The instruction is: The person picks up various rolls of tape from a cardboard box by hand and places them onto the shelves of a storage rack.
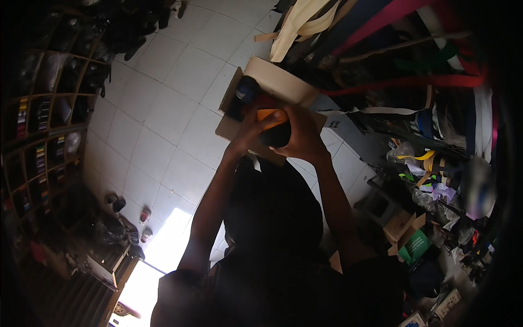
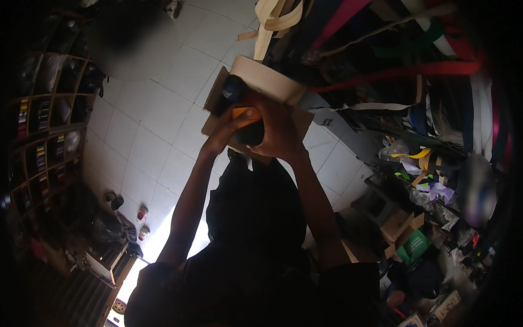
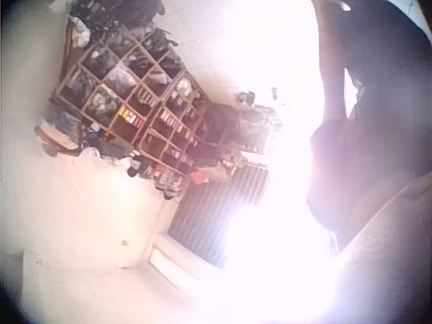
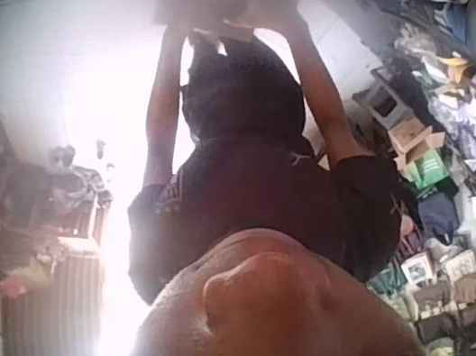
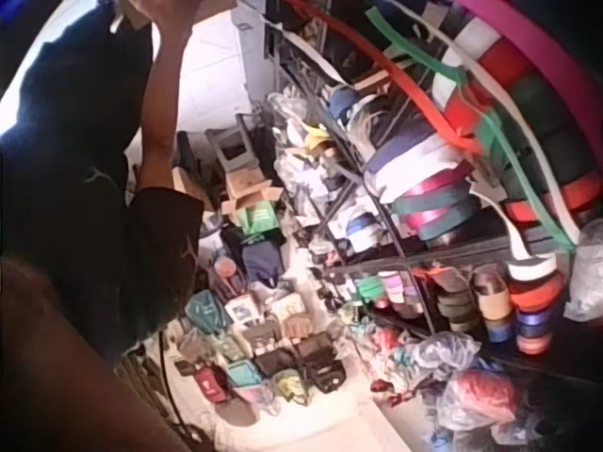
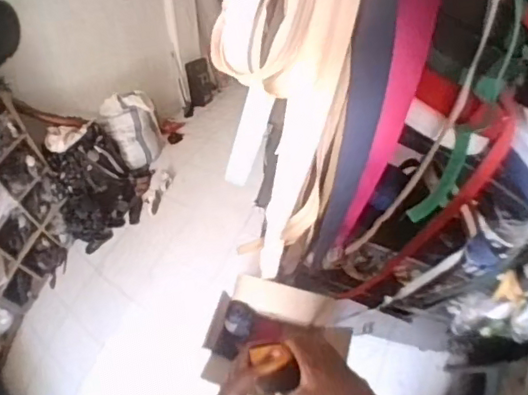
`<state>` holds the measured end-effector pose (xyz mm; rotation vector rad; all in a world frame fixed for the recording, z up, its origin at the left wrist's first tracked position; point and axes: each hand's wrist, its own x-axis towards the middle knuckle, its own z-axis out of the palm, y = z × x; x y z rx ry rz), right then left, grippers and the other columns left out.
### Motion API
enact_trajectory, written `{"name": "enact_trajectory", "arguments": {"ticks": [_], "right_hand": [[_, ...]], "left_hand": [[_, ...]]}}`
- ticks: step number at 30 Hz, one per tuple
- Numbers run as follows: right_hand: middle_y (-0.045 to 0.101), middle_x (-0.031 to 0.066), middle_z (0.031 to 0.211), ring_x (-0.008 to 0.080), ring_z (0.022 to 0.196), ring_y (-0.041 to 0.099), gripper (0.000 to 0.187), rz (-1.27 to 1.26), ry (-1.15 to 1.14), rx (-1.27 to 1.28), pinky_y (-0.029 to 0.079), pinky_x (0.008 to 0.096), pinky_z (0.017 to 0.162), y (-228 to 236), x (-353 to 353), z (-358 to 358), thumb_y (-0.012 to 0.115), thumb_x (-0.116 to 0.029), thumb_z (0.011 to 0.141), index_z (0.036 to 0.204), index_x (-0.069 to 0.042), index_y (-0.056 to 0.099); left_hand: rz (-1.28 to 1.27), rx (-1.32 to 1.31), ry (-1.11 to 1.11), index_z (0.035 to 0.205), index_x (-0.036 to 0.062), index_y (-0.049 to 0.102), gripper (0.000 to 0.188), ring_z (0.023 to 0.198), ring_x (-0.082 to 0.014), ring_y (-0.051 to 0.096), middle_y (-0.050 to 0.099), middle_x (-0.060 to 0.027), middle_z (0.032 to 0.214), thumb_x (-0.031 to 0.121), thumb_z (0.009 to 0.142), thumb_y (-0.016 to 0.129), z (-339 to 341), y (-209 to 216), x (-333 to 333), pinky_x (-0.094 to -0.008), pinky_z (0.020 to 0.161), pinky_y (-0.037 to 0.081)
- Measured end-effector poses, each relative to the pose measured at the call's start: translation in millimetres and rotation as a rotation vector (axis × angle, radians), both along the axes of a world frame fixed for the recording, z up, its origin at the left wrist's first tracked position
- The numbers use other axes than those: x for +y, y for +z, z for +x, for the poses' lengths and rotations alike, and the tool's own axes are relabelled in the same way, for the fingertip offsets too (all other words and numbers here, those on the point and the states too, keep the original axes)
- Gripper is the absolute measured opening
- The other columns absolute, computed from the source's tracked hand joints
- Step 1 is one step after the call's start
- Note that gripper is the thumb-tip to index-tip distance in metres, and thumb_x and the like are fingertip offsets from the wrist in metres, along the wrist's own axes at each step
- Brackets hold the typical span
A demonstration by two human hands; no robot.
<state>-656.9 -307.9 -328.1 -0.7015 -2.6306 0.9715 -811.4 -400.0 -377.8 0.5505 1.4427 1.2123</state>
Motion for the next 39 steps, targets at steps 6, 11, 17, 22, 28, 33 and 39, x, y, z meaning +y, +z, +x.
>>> {"name": "enact_trajectory", "arguments": {"ticks": [6, 11, 17, 22, 28, 33, 39], "right_hand": [[0.051, 0.0165, 0.121, 0.0366, 0.112, 0.052, 0.095, 0.024, 0.072, 0.075, 0.042, 0.0455, 0.097, 9.2, -17.0, -16.2, 0.09, -0.023, 0.053, 0.133, -0.01, 0.042], [0.043, 0.016, 0.14, 0.0363, 0.129, 0.042, 0.1, -0.068, 0.018, 0.241, 0.037, 0.048, 0.105, -9.0, -27.7, -20.6, 0.087, -0.022, 0.06, 0.144, -0.01, 0.034], [0.037, 0.0203, 0.144, 0.0353, 0.134, 0.037, 0.098, 0.015, -0.362, 0.499, 0.035, 0.0485, 0.107, -23.6, -50.4, -19.7, 0.086, -0.025, 0.067, 0.146, -0.007, 0.031], [0.04, 0.0182, 0.141, 0.03, 0.131, 0.043, 0.087, -0.524, -0.558, 0.609, 0.039, 0.0458, 0.106, -60.1, -65.8, -17.2, 0.083, -0.021, 0.075, 0.143, -0.005, 0.033], [0.052, 0.0145, 0.131, 0.0248, 0.12, 0.053, 0.084, -0.776, -0.592, 0.58, 0.045, 0.0389, 0.1, -83.7, -57.2, -6.4, 0.087, -0.018, 0.071, 0.138, -0.002, 0.039], [0.062, 0.0129, 0.12, 0.0213, 0.111, 0.06, 0.078, -0.678, -0.613, 0.297, 0.047, 0.035, 0.098, -92.7, -47.3, 6.5, 0.091, -0.021, 0.064, 0.129, 0.0, 0.052], [0.067, 0.0119, 0.107, 0.0208, 0.1, 0.065, 0.063, -0.782, -0.879, 0.381, 0.052, 0.0336, 0.088, -101.2, -42.5, 52.4, 0.089, -0.021, 0.067, 0.117, 0.001, 0.059]], "left_hand": [[-0.014, -0.285, 0.064, 0.122, 0.002, 0.055, 0.057, 0.098, -0.0173, 0.064, 0.063, -0.009, 0.109, 0.04, 0.083, 0.072, -2.7, 7.0, -18.7, -0.0313, 0.087, 0.052], [0.065, -0.529, 0.217, 0.114, -0.0003, 0.058, 0.051, 0.089, -0.0185, 0.066, 0.066, -0.0097, 0.098, 0.037, 0.082, 0.071, -7.3, 18.8, -16.3, -0.0323, 0.086, 0.052], [0.211, -0.732, 0.365, 0.124, 0.003, 0.055, 0.056, 0.098, -0.0249, 0.065, 0.065, -0.015, 0.112, 0.045, 0.087, 0.062, 2.3, 19.0, -3.2, -0.0381, 0.089, 0.052], [0.22, -0.864, 0.477, 0.127, 0.0052, 0.053, 0.062, 0.102, -0.0275, 0.065, 0.064, -0.0142, 0.115, 0.054, 0.089, 0.053, 18.2, -2.9, 6.8, -0.0404, 0.091, 0.051], [0.208, -0.812, 0.418, 0.13, 0.0035, 0.05, 0.06, 0.107, -0.0291, 0.062, 0.063, -0.0155, 0.118, 0.05, 0.093, 0.048, 23.6, -63.5, 5.5, -0.0427, 0.097, 0.05], [0.093, -0.832, 0.379, 0.128, 0.0029, 0.053, 0.055, 0.105, -0.0284, 0.064, 0.064, -0.0157, 0.116, 0.045, 0.093, 0.053, 19.4, -96.7, 13.4, -0.0407, 0.094, 0.051], [-0.376, 0.237, 0.186, 0.127, -0.0004, 0.05, 0.08, 0.105, -0.0333, 0.064, 0.064, -0.0194, 0.114, 0.05, 0.071, 0.077, -4.3, -154.2, 30.2, -0.0416, 0.091, 0.052]]}}
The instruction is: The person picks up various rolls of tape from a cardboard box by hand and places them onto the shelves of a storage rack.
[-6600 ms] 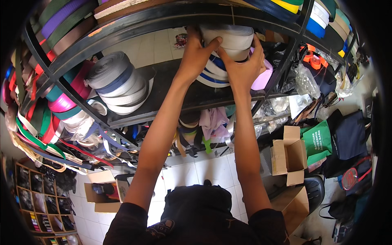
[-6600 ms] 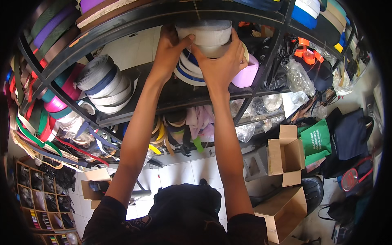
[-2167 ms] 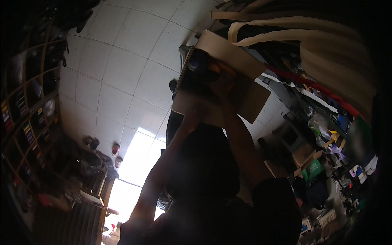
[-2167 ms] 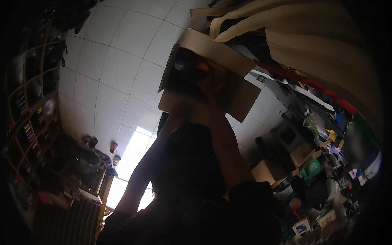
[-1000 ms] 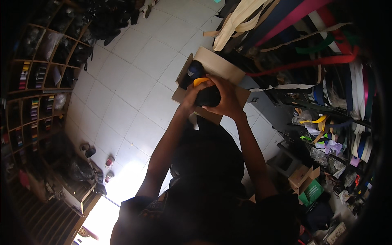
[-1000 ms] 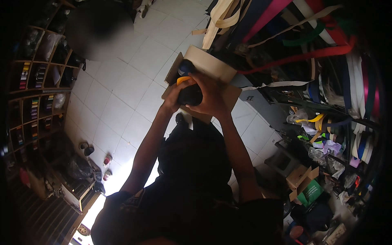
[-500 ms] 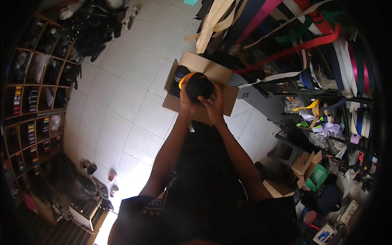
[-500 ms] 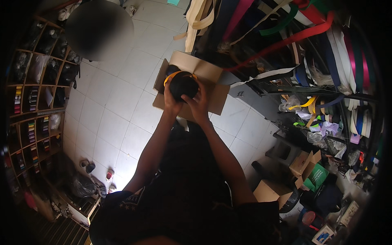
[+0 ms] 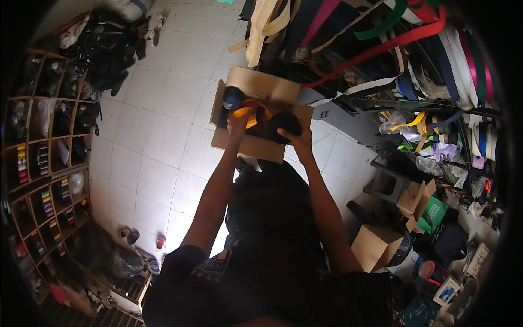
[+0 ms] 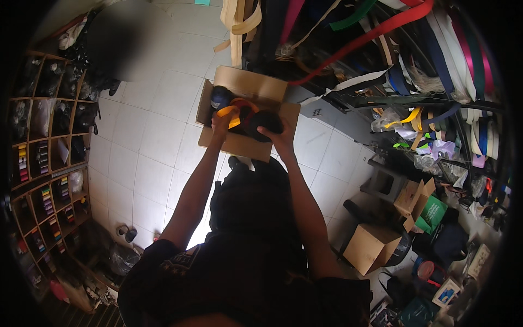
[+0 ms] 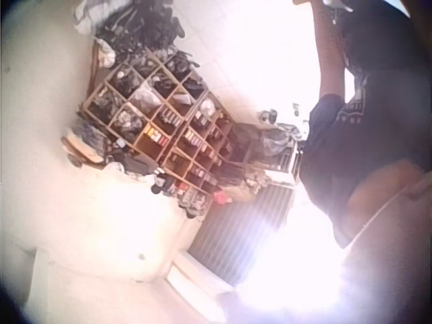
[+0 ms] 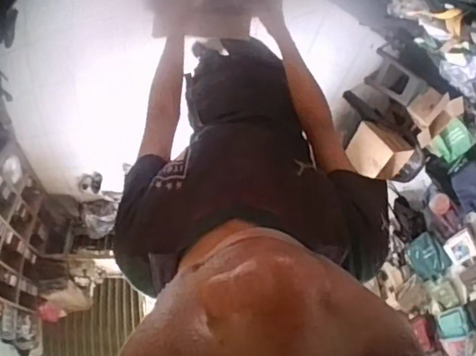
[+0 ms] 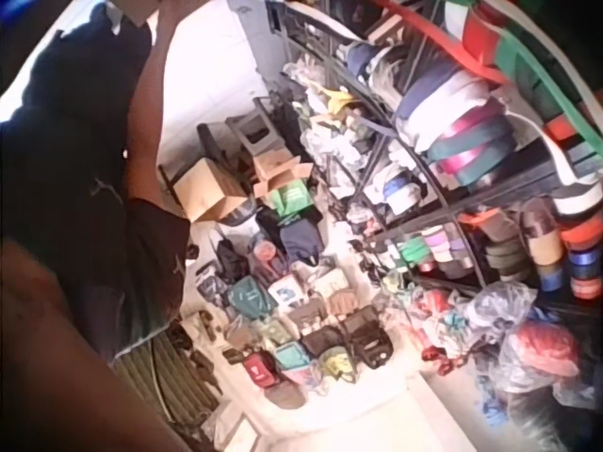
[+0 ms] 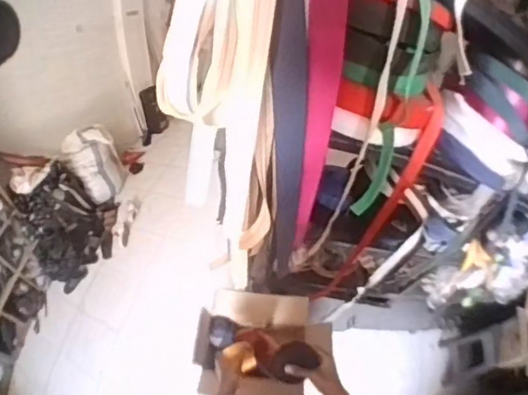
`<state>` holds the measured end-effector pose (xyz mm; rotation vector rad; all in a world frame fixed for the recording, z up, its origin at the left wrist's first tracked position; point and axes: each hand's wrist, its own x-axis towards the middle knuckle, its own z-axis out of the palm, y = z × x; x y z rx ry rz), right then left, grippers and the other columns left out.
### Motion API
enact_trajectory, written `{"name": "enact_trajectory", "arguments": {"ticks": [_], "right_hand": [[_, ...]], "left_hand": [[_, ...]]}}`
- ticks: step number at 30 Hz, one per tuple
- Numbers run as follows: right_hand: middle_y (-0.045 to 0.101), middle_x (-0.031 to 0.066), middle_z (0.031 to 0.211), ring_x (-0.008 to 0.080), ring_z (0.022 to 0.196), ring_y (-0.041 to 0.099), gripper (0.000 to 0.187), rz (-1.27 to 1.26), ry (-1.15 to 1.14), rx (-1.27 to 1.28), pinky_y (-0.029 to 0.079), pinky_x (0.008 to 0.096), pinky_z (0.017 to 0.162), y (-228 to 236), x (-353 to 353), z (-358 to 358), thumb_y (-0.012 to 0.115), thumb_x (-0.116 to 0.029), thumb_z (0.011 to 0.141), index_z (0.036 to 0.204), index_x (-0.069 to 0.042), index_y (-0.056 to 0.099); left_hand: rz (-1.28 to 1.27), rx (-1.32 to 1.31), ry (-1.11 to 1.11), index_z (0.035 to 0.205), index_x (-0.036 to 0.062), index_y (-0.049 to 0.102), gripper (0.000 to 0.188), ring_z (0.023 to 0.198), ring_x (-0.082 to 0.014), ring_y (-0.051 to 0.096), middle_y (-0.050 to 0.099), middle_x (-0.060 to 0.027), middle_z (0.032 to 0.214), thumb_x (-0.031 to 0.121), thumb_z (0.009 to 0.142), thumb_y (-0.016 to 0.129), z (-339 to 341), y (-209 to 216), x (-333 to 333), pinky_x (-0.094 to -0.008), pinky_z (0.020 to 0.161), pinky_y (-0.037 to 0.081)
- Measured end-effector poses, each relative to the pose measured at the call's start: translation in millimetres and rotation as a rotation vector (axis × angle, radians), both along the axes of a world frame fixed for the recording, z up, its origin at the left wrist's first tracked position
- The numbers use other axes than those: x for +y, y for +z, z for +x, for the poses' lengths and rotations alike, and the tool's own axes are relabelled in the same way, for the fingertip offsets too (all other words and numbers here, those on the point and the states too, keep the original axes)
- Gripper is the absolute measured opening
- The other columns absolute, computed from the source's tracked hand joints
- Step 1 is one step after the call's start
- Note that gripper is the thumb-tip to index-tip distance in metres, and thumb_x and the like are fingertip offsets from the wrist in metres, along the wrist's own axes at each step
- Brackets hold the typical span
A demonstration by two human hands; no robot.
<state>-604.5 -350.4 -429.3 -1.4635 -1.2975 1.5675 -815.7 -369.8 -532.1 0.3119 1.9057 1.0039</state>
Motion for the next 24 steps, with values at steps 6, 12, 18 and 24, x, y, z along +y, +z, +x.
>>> {"name": "enact_trajectory", "arguments": {"ticks": [6, 12, 18, 24], "right_hand": [[0.067, 0.0102, 0.105, 0.0192, 0.097, 0.064, 0.055, 0.109, -0.033, -0.078, 0.049, 0.0326, 0.09, 90.7, 16.2, 21.6, 0.086, -0.021, 0.07, 0.114, 0.0, 0.061], [0.068, 0.0104, 0.102, 0.02, 0.096, 0.065, 0.056, 0.284, 0.095, -0.279, 0.05, 0.0327, 0.088, 135.6, 20.9, 20.4, 0.086, -0.02, 0.069, 0.114, -0.002, 0.059], [0.068, 0.0119, 0.1, 0.0226, 0.098, 0.066, 0.057, 0.303, 0.383, -0.367, 0.049, 0.0338, 0.088, 177.9, 15.6, 3.5, 0.086, -0.025, 0.067, 0.114, -0.007, 0.059], [0.067, 0.0102, 0.107, 0.0224, 0.101, 0.066, 0.063, 0.473, 0.388, -0.382, 0.049, 0.0343, 0.09, 226.8, 13.8, -11.0, 0.087, -0.017, 0.063, 0.119, -0.008, 0.058]], "left_hand": [[-0.088, 0.511, -0.522, 0.135, -0.0047, 0.03, 0.112, 0.108, -0.0407, 0.061, 0.062, -0.0267, 0.109, 0.053, 0.056, 0.086, -12.1, -33.5, -1.6, -0.046, 0.095, 0.048], [0.325, 0.159, -0.332, 0.134, 0.0023, 0.042, 0.081, 0.115, -0.0301, 0.058, 0.059, -0.0176, 0.122, 0.043, 0.076, 0.079, 18.0, 38.8, 13.6, -0.0385, 0.09, 0.05], [0.951, 0.012, -0.725, 0.124, 0.0045, 0.056, 0.058, 0.103, -0.0171, 0.062, 0.065, -0.0111, 0.109, 0.035, 0.08, 0.078, 27.0, 218.6, 7.0, -0.0276, 0.078, 0.05], [0.613, 0.032, -0.84, 0.115, -0.0005, 0.061, 0.043, 0.086, -0.0136, 0.067, 0.07, -0.0068, 0.093, 0.014, 0.079, 0.08, 11.1, 273.1, 1.5, -0.0273, 0.082, 0.053]]}}
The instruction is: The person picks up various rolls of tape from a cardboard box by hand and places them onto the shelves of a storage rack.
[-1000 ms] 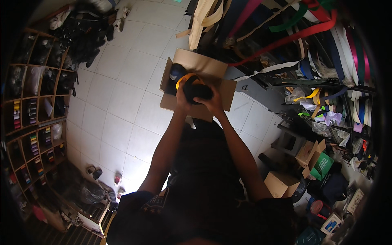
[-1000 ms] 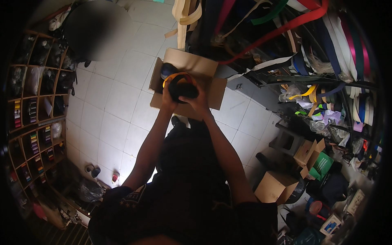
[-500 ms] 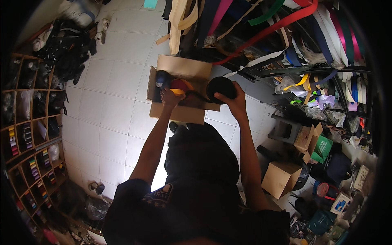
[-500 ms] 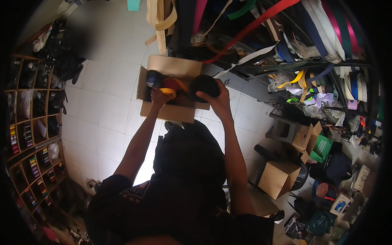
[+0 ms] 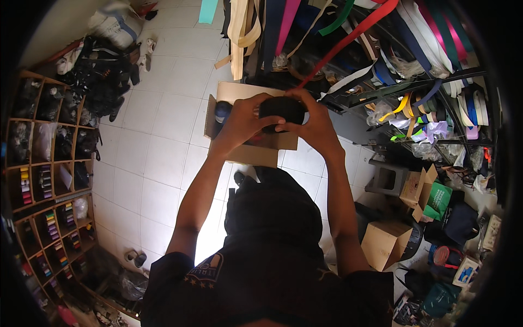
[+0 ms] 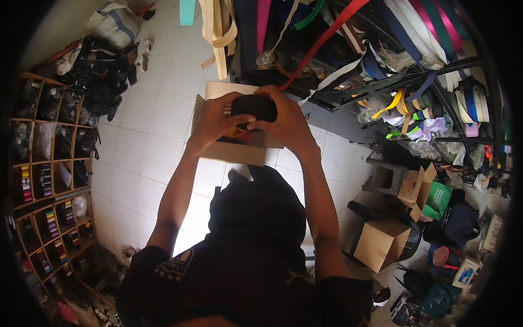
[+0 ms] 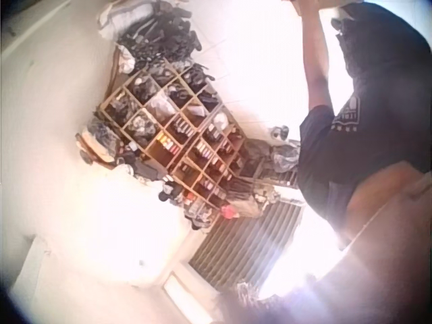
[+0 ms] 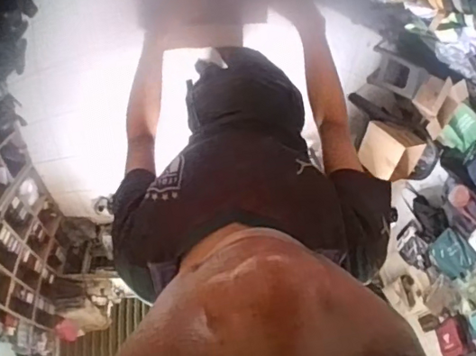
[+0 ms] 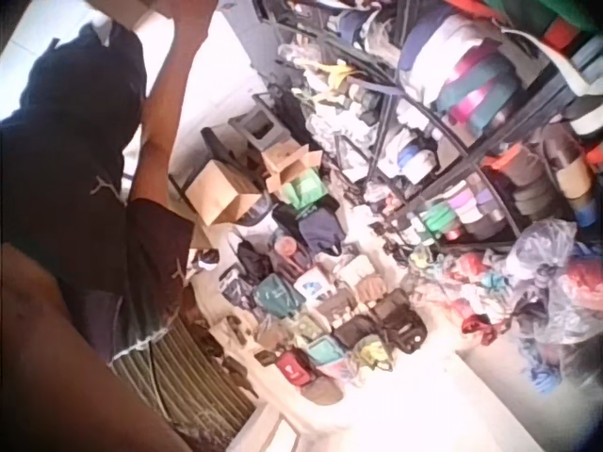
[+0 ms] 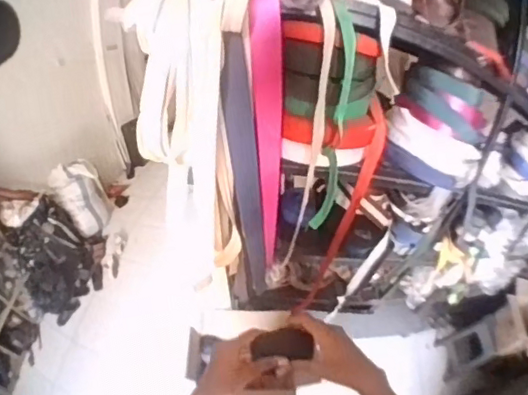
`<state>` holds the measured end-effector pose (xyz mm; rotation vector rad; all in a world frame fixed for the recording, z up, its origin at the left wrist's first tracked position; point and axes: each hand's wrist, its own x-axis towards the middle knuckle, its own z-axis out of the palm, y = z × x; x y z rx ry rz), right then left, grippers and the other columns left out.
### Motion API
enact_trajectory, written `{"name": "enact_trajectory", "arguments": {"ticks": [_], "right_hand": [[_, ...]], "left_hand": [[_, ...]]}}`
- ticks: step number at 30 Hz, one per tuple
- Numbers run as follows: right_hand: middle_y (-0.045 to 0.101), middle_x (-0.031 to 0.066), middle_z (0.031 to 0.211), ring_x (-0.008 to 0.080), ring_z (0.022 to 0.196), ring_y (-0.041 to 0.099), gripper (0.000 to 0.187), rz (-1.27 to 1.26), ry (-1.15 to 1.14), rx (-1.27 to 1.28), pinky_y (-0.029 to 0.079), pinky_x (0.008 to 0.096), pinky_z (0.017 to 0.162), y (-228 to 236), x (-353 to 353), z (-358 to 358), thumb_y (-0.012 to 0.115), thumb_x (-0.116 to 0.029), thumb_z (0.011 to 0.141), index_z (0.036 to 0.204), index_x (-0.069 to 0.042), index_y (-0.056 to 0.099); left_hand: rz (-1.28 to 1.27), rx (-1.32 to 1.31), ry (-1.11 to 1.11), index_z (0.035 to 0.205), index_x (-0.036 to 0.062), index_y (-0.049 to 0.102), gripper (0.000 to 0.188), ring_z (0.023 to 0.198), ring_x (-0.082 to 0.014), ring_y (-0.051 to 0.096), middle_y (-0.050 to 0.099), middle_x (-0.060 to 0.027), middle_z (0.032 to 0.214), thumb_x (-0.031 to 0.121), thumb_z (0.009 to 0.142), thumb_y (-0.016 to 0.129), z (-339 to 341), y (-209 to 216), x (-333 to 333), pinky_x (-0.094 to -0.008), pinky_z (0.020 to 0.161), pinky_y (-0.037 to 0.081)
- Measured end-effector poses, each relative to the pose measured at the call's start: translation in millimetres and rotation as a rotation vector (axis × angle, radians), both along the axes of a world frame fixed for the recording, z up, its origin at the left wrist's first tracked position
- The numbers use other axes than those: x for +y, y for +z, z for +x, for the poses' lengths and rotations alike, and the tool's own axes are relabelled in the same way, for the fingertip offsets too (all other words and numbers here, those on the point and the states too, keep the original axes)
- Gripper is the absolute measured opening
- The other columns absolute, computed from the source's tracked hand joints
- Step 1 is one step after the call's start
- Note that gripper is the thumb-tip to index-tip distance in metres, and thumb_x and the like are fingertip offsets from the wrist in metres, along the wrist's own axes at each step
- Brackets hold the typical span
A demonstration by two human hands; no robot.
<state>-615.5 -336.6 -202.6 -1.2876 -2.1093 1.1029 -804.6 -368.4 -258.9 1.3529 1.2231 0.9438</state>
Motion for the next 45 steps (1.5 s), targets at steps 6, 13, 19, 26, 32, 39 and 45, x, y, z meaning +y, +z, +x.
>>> {"name": "enact_trajectory", "arguments": {"ticks": [6, 13, 19, 26, 32, 39, 45], "right_hand": [[0.066, 0.0063, 0.111, 0.0165, 0.095, 0.062, 0.037, 0.057, -0.026, 0.561, 0.048, 0.0296, 0.088, 17.0, -4.3, -4.9, 0.074, -0.007, 0.082, 0.118, -0.008, 0.068], [0.066, 0.0093, 0.104, 0.0179, 0.094, 0.063, 0.021, 0.377, 0.089, 0.504, 0.047, 0.0297, 0.085, 50.1, -13.2, -20.1, 0.063, -0.01, 0.092, 0.111, -0.003, 0.07], [0.067, 0.0106, 0.107, 0.0171, 0.096, 0.062, 0.025, 0.597, -0.168, 0.709, 0.047, 0.0291, 0.086, 59.3, -37.1, -29.5, 0.059, -0.013, 0.096, 0.116, -0.002, 0.067], [0.065, 0.0107, 0.119, 0.0146, 0.103, 0.061, 0.031, 0.615, -0.445, 0.862, 0.046, 0.0271, 0.091, 58.9, -67.7, -46.2, 0.053, -0.016, 0.1, 0.125, 0.001, 0.061], [0.067, 0.0093, 0.104, 0.0175, 0.099, 0.062, 0.022, 0.487, -0.082, 0.683, 0.045, 0.0288, 0.09, 78.5, -59.3, 17.5, 0.057, -0.012, 0.096, 0.113, -0.005, 0.069], [0.068, 0.011, 0.11, 0.0171, 0.102, 0.062, 0.026, 0.401, -0.307, 0.701, 0.046, 0.0284, 0.09, 79.5, -73.1, 78.7, 0.06, -0.017, 0.096, 0.117, -0.004, 0.068], [0.067, 0.0118, 0.114, 0.0122, 0.097, 0.061, 0.034, 0.515, -0.695, 0.81, 0.047, 0.0229, 0.084, 62.4, -94.1, 125.8, 0.062, -0.017, 0.096, 0.126, 0.0, 0.062]], "left_hand": [[0.149, -0.324, 0.152, 0.112, -0.0043, 0.061, 0.043, 0.081, -0.0121, 0.068, 0.07, -0.0096, 0.091, 0.017, 0.08, 0.08, -14.3, 42.1, -6.9, -0.0236, 0.074, 0.056], [0.271, -0.089, 0.051, 0.113, -0.0052, 0.059, 0.038, 0.089, -0.013, 0.065, 0.068, -0.009, 0.096, 0.007, 0.082, 0.076, -15.6, 91.4, -21.4, -0.0274, 0.082, 0.054], [0.346, -0.303, 0.22, 0.114, -0.0036, 0.056, 0.045, 0.087, -0.0155, 0.067, 0.068, -0.011, 0.097, 0.02, 0.083, 0.077, 12.8, 123.0, -41.7, -0.0271, 0.078, 0.054], [0.353, -0.749, 0.463, 0.115, -0.0034, 0.052, 0.041, 0.089, -0.0153, 0.065, 0.065, -0.0119, 0.102, 0.018, 0.087, 0.073, 63.4, 125.9, -54.2, -0.0273, 0.082, 0.053], [0.248, -0.34, 0.15, 0.116, -0.0047, 0.055, 0.043, 0.091, -0.0157, 0.066, 0.066, -0.0121, 0.103, 0.016, 0.084, 0.076, 49.5, 142.3, -57.4, -0.0279, 0.082, 0.053], [0.224, -0.473, 0.091, 0.115, -0.0052, 0.056, 0.04, 0.088, -0.0144, 0.065, 0.067, -0.0115, 0.095, 0.017, 0.087, 0.073, 124.8, 131.1, -50.5, -0.0259, 0.081, 0.052], [0.176, -0.919, 0.452, 0.11, -0.0025, 0.052, 0.037, 0.091, -0.012, 0.058, 0.062, -0.0108, 0.105, 0.023, 0.09, 0.07, 237.8, 114.3, -55.0, -0.026, 0.081, 0.048]]}}
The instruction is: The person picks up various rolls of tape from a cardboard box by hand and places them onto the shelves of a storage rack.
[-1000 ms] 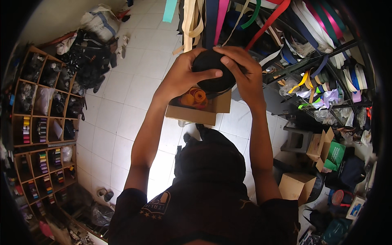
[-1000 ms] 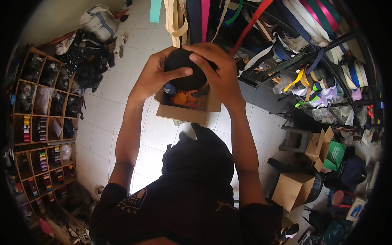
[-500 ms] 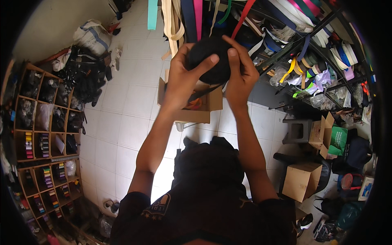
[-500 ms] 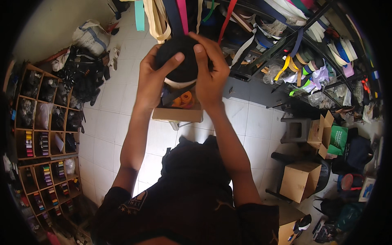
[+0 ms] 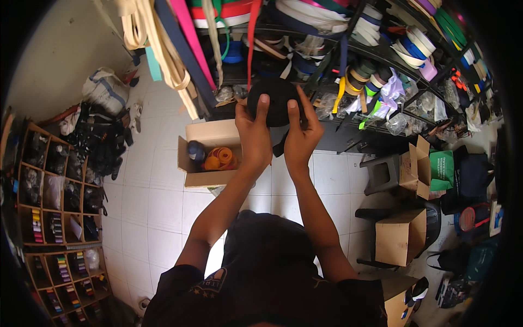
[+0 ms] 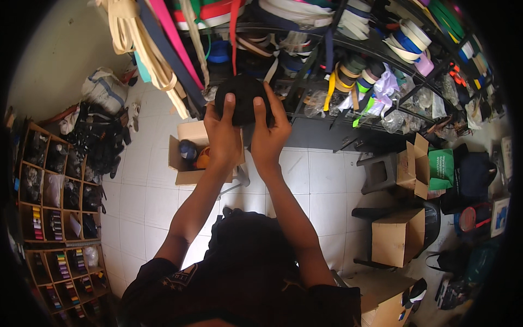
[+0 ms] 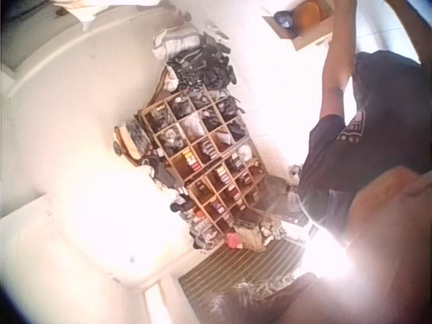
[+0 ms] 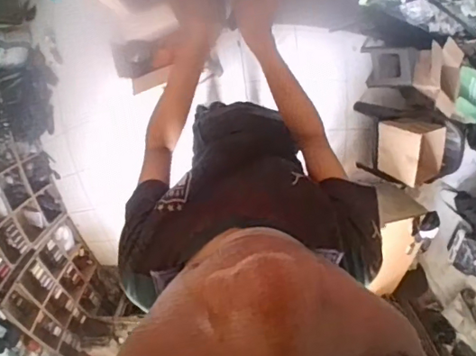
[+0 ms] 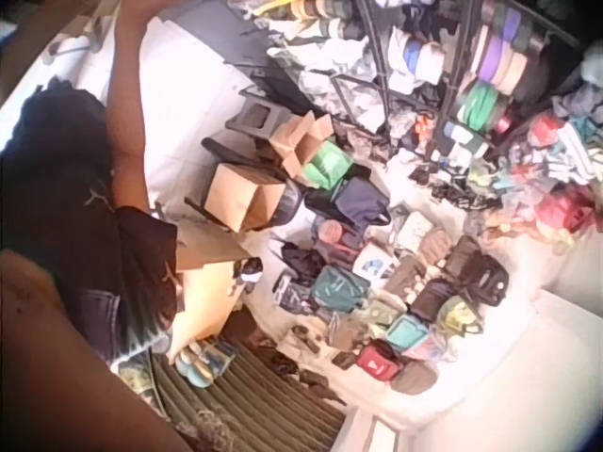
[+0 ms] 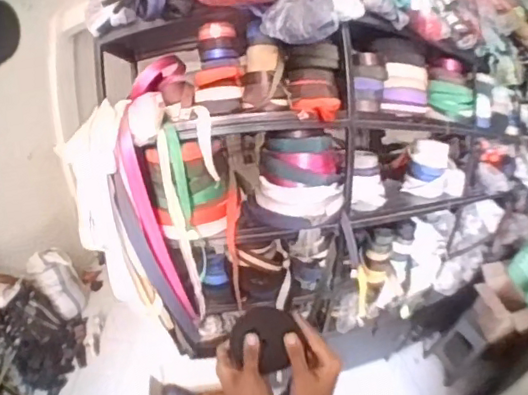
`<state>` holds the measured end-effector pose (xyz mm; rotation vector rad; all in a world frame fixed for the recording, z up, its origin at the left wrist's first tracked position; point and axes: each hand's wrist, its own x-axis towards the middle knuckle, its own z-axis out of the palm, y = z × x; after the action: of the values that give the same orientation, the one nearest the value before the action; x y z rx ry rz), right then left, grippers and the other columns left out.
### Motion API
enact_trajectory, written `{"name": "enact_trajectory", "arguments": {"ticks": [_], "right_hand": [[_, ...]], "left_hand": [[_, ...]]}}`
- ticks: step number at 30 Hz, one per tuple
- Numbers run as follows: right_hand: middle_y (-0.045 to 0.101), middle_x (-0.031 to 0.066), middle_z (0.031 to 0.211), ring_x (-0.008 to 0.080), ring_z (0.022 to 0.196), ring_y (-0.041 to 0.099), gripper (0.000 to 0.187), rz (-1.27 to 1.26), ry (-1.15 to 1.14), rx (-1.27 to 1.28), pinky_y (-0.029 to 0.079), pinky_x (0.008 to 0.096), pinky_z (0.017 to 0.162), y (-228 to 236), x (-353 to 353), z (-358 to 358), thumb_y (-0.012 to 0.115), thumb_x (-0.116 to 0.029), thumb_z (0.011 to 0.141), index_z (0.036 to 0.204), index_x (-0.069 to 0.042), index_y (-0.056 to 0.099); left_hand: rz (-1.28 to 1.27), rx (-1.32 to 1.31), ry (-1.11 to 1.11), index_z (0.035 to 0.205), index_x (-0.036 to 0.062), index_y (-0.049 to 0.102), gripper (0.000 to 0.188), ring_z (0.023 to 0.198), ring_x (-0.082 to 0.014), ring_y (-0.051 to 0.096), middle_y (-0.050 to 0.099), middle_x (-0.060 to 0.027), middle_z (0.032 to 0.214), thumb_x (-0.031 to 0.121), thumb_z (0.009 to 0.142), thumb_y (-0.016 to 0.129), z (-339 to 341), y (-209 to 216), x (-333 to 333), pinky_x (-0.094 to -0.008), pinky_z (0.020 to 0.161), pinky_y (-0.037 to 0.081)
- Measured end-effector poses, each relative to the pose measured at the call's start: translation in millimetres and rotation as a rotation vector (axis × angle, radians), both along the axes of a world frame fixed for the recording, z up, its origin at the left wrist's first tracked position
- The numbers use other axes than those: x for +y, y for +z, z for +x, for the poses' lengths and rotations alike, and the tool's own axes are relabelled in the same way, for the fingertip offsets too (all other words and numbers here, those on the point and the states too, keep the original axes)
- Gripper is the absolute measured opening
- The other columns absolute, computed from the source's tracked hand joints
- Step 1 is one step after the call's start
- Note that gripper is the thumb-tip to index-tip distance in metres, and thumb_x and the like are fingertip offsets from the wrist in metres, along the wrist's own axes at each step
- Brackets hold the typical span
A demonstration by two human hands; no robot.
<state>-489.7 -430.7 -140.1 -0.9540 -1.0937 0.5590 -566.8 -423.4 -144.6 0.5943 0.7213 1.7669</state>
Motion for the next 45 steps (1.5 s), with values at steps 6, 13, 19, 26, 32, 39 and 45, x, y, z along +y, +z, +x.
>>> {"name": "enact_trajectory", "arguments": {"ticks": [6, 13, 19, 26, 32, 39, 45], "right_hand": [[0.069, 0.0093, 0.108, 0.0114, 0.092, 0.06, 0.025, -0.038, 0.144, -0.108, 0.046, 0.0241, 0.079, 14.7, -14.3, 116.9, 0.058, -0.017, 0.097, 0.116, -0.003, 0.068], [0.07, 0.0137, 0.11, 0.0145, 0.1, 0.063, 0.03, -0.037, -0.013, -0.082, 0.047, 0.0273, 0.089, 23.9, -46.5, 188.5, 0.062, -0.019, 0.096, 0.117, 0.001, 0.066], [0.067, 0.0166, 0.116, 0.0166, 0.103, 0.062, 0.033, -0.02, -0.147, 0.111, 0.047, 0.0278, 0.09, 12.0, -66.1, 197.1, 0.06, -0.017, 0.097, 0.122, 0.004, 0.062], [0.07, 0.0114, 0.105, 0.0136, 0.093, 0.063, 0.028, 0.076, -0.24, 0.152, 0.049, 0.0261, 0.085, 14.4, -58.2, 242.4, 0.059, -0.014, 0.097, 0.117, 0.004, 0.066], [0.07, 0.0115, 0.106, 0.0149, 0.096, 0.063, 0.028, 0.027, -0.147, 0.002, 0.047, 0.0272, 0.088, 42.2, -34.1, 262.2, 0.058, -0.017, 0.098, 0.115, 0.004, 0.067], [0.064, 0.016, 0.12, 0.0162, 0.102, 0.061, 0.038, 0.112, -0.258, 0.023, 0.047, 0.0295, 0.091, 51.9, 21.6, 241.6, 0.056, -0.015, 0.099, 0.13, 0.005, 0.056], [0.066, 0.0129, 0.117, 0.0168, 0.107, 0.06, 0.03, 0.159, -0.054, -0.168, 0.045, 0.0279, 0.093, 81.5, 80.7, 284.5, 0.053, -0.013, 0.099, 0.123, 0.002, 0.062]], "left_hand": [[0.003, 0.457, -0.45, 0.121, -0.0038, 0.051, 0.052, 0.098, -0.0138, 0.059, 0.062, -0.0109, 0.105, 0.029, 0.087, 0.073, 52.3, 17.1, -6.8, -0.0249, 0.087, 0.045], [0.094, 0.545, -0.447, 0.12, -0.0042, 0.056, 0.044, 0.095, -0.0132, 0.061, 0.064, -0.0095, 0.106, 0.029, 0.092, 0.067, 147.2, 25.4, -36.1, -0.0255, 0.088, 0.046], [0.082, 0.322, 0.034, 0.128, -0.0025, 0.043, 0.05, 0.108, -0.0182, 0.053, 0.054, -0.0148, 0.118, 0.034, 0.097, 0.058, 213.3, 13.5, -54.7, -0.0293, 0.094, 0.042], [0.221, 0.572, -0.393, 0.131, 0.0002, 0.04, 0.055, 0.107, -0.0178, 0.056, 0.057, -0.0132, 0.115, 0.028, 0.092, 0.067, 206.9, 26.4, -46.8, -0.0289, 0.092, 0.046], [0.187, 0.589, -0.581, 0.125, -0.0004, 0.05, 0.048, 0.101, -0.0157, 0.06, 0.059, -0.011, 0.113, 0.023, 0.089, 0.071, 218.5, 46.0, -17.4, -0.0287, 0.089, 0.047], [0.178, 0.286, -0.014, 0.13, 0.0007, 0.039, 0.055, 0.109, -0.0179, 0.054, 0.054, -0.0132, 0.119, 0.028, 0.092, 0.067, 270.8, 56.1, 32.7, -0.03, 0.094, 0.043], [0.191, 0.35, -0.66, 0.128, 0.0, 0.046, 0.047, 0.115, -0.0157, 0.052, 0.055, -0.0123, 0.121, 0.025, 0.093, 0.065, 224.2, 86.4, 107.4, -0.0284, 0.096, 0.042]]}}
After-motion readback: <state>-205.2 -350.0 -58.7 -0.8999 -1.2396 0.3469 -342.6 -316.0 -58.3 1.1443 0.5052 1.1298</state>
